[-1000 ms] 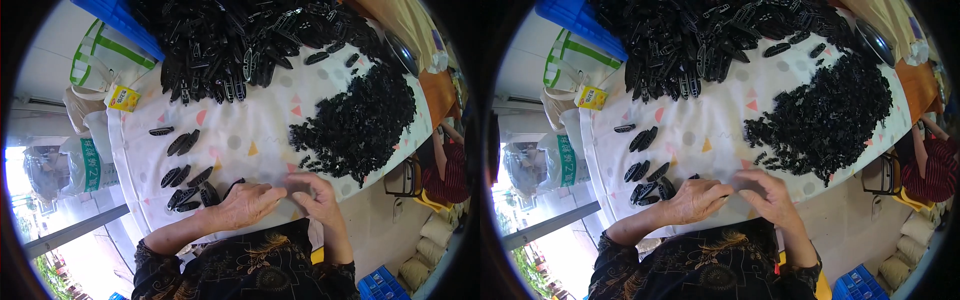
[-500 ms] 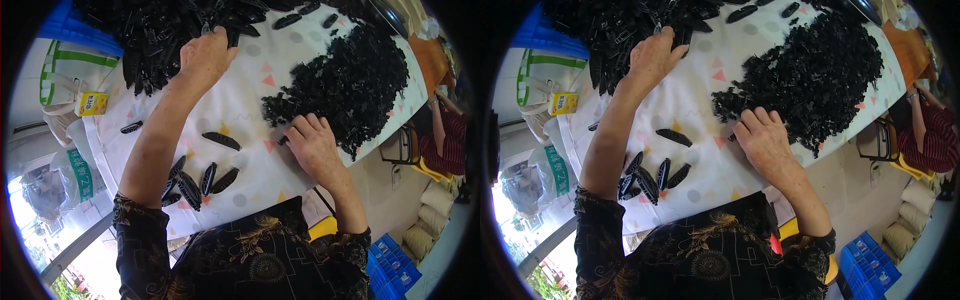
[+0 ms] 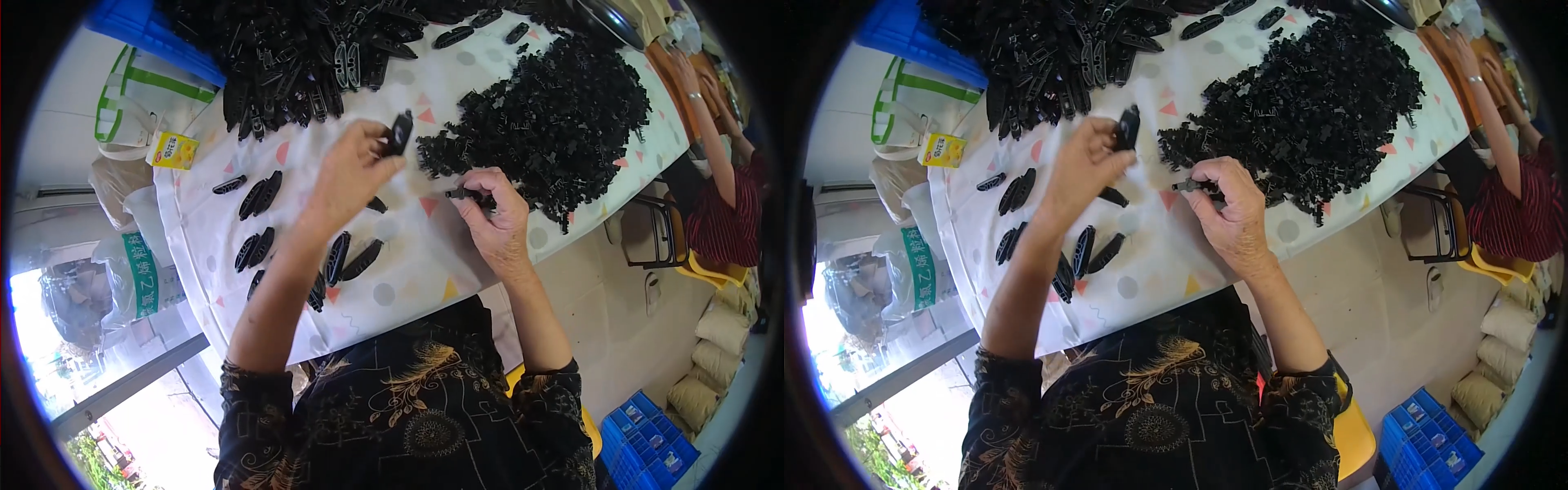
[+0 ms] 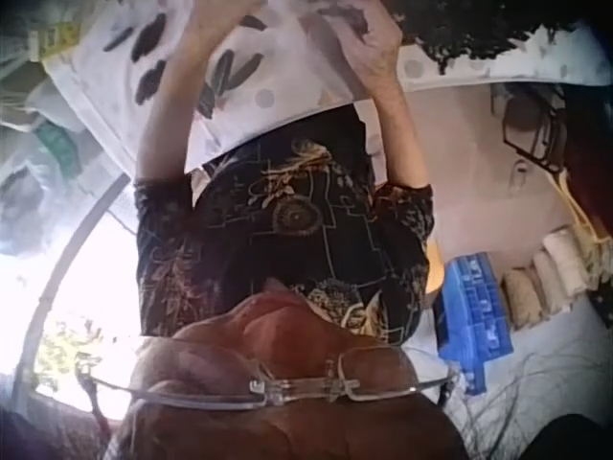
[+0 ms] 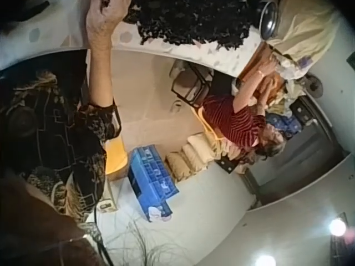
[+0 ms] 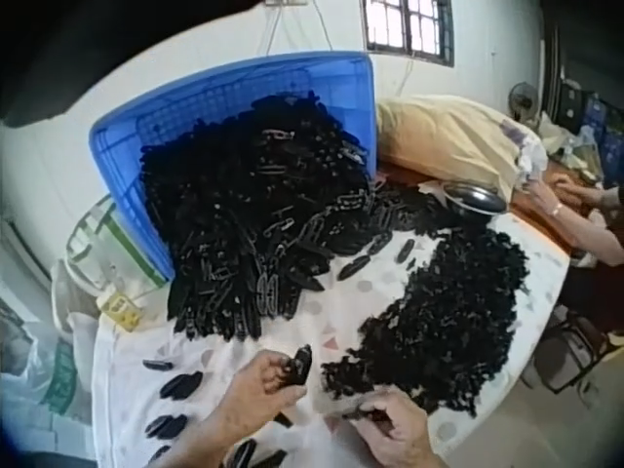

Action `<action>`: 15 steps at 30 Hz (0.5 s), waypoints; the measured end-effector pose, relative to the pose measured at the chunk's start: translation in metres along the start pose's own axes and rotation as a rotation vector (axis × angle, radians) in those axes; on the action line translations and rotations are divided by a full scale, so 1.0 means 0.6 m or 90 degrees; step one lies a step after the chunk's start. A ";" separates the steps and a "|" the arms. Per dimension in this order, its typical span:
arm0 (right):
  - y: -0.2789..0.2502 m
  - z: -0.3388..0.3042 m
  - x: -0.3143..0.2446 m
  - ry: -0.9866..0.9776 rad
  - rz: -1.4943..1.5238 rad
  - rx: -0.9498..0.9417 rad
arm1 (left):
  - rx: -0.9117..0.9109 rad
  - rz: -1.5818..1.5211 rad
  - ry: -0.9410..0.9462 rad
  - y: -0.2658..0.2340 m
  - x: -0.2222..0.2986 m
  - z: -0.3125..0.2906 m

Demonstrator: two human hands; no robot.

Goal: Assembling small black plastic industrial components by hand on a workbench.

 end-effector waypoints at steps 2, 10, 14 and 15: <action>0.007 -0.008 -0.001 -0.008 0.002 0.013 | -0.061 -0.082 -0.050 0.020 0.005 -0.039; 0.038 -0.012 -0.041 -0.036 -0.094 -0.039 | -0.108 -0.228 -0.132 0.063 0.009 -0.102; 0.043 -0.022 -0.049 0.055 -0.026 -0.061 | -0.092 -0.222 -0.157 0.062 0.007 -0.108; 0.045 -0.025 -0.050 0.059 -0.009 -0.076 | -0.076 -0.218 -0.156 0.060 0.003 -0.109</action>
Point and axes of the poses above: each hand's wrist, its own z-axis towards the middle knuckle, its own y-axis out of the palm, x = y × z, the point moved 5 cm from there along z, towards the middle knuckle, and after that the axes turned 10 degrees about z, right-handed, at the moved point
